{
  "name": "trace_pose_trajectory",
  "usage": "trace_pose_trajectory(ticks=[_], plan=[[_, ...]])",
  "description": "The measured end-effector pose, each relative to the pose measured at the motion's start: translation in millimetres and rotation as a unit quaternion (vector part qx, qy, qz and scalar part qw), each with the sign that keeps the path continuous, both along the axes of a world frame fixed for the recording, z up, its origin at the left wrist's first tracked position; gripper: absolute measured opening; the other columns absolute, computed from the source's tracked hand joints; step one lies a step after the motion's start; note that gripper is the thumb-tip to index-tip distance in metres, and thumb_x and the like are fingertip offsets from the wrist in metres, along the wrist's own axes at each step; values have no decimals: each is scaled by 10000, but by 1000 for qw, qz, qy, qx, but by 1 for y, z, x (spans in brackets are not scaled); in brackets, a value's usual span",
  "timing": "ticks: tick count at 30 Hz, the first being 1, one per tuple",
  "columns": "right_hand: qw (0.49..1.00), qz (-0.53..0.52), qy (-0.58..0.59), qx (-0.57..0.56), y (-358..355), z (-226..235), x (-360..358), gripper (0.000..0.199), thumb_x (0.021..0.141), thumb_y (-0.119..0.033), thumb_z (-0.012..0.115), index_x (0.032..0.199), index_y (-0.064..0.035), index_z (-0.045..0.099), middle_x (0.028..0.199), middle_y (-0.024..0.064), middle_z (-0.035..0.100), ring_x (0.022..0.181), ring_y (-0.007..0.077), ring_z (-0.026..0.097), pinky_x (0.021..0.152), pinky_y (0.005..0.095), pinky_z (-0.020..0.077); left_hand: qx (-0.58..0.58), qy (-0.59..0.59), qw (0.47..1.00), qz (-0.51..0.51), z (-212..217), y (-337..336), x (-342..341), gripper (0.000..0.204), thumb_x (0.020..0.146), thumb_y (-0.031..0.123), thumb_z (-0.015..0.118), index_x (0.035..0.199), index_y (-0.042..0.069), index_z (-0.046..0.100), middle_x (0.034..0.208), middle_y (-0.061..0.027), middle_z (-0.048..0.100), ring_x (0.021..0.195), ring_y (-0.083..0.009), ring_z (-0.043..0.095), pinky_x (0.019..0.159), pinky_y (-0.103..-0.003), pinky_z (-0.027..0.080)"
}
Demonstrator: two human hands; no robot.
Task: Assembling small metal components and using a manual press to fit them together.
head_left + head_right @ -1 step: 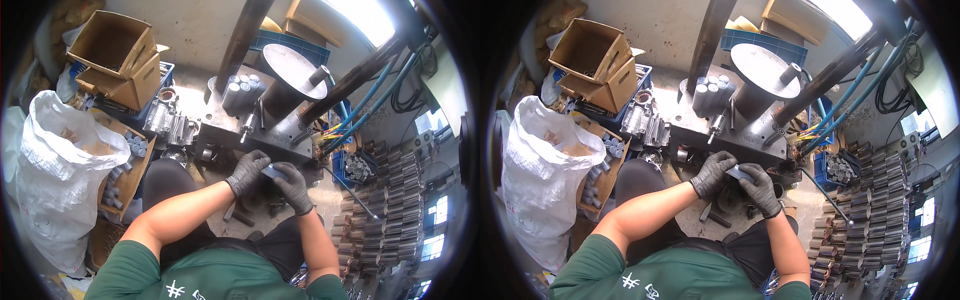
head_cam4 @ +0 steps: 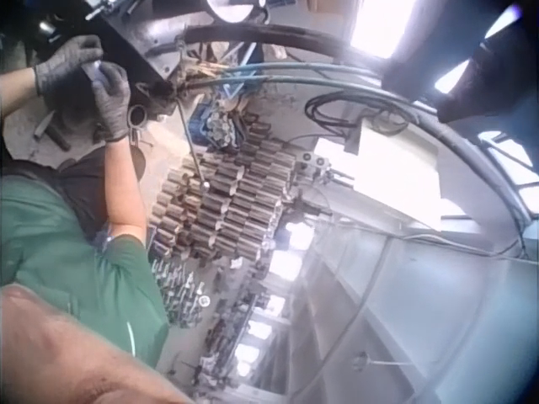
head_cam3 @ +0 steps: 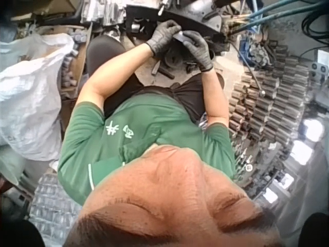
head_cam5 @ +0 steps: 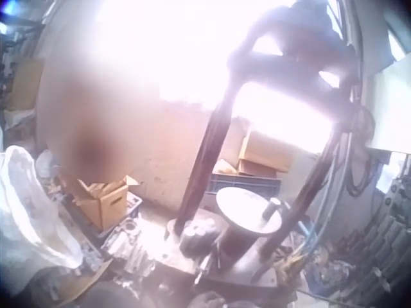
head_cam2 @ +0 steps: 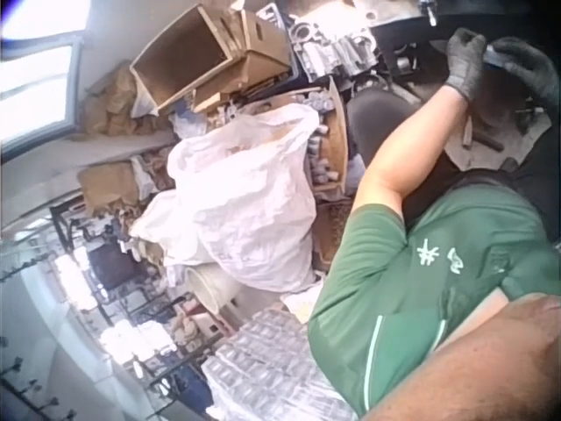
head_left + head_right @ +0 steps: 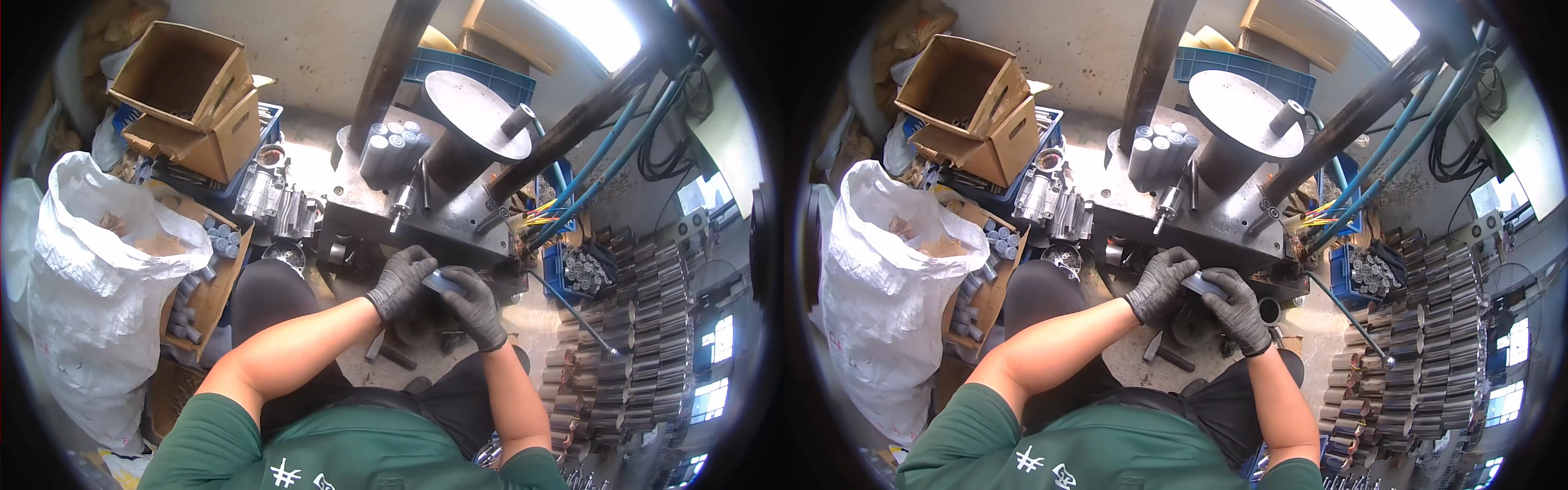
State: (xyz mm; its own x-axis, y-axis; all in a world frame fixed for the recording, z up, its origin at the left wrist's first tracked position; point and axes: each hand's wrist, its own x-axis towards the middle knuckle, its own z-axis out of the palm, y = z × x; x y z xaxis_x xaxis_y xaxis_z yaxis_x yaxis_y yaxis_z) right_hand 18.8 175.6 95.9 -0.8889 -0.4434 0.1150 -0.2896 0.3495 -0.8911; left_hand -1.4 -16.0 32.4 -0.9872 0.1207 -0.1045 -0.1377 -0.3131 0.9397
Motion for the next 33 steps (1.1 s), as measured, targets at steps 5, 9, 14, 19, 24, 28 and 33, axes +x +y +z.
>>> trace_pose_trajectory(ticks=[5,9,14,19,24,28,33], plan=[[990,9,-55,-132,6,-30,1,393,907,-191,797,1250,-19,711,1293,115,641,1230,256,611,1079,381,476,-139,60,989,6,-11,-7,2,255,1004,233,643,976,-17,686,835,-126,684,806,-193,641,792,-376,530],[989,26,-26,-145,6,-47,-4,320,901,-175,778,1180,-23,733,1301,123,633,1229,263,609,1066,390,490,-191,65,978,43,-19,-8,3,230,961,198,673,851,-4,665,752,-75,630,765,-163,595,739,-364,510],[972,6,-78,-220,-8,-61,2,434,913,-184,758,1312,-63,637,1287,95,614,1189,223,601,1041,370,495,-219,70,972,38,-35,-6,8,195,963,215,655,975,21,649,851,-68,644,817,-159,606,724,-364,514],[940,-35,-181,-286,-22,-53,5,626,994,-236,707,1509,-51,404,1246,93,627,1153,176,595,992,334,506,-30,75,997,-22,-10,-20,13,391,969,342,725,1250,127,559,1095,-13,630,967,-123,624,714,-298,547],[922,-177,-67,-339,7,-38,-41,458,991,-216,742,1365,-34,548,1124,69,669,865,105,651,760,256,539,-161,124,979,23,55,-54,39,384,942,347,822,1162,74,666,1149,-42,646,1010,-117,620,832,-270,559],[897,-409,161,-40,47,-26,-110,724,809,-115,857,1435,23,521,1152,113,648,962,233,633,906,371,532,-384,305,861,135,109,-145,47,258,927,181,782,1136,66,684,1085,-104,665,1023,-228,659,904,-334,544],[924,-363,119,27,47,-33,-136,802,701,-214,920,1411,-75,574,1123,198,733,1064,354,720,936,461,568,-715,207,649,157,151,-295,42,371,860,42,683,1228,86,659,1195,-196,628,1138,-392,653,1008,-466,530]])
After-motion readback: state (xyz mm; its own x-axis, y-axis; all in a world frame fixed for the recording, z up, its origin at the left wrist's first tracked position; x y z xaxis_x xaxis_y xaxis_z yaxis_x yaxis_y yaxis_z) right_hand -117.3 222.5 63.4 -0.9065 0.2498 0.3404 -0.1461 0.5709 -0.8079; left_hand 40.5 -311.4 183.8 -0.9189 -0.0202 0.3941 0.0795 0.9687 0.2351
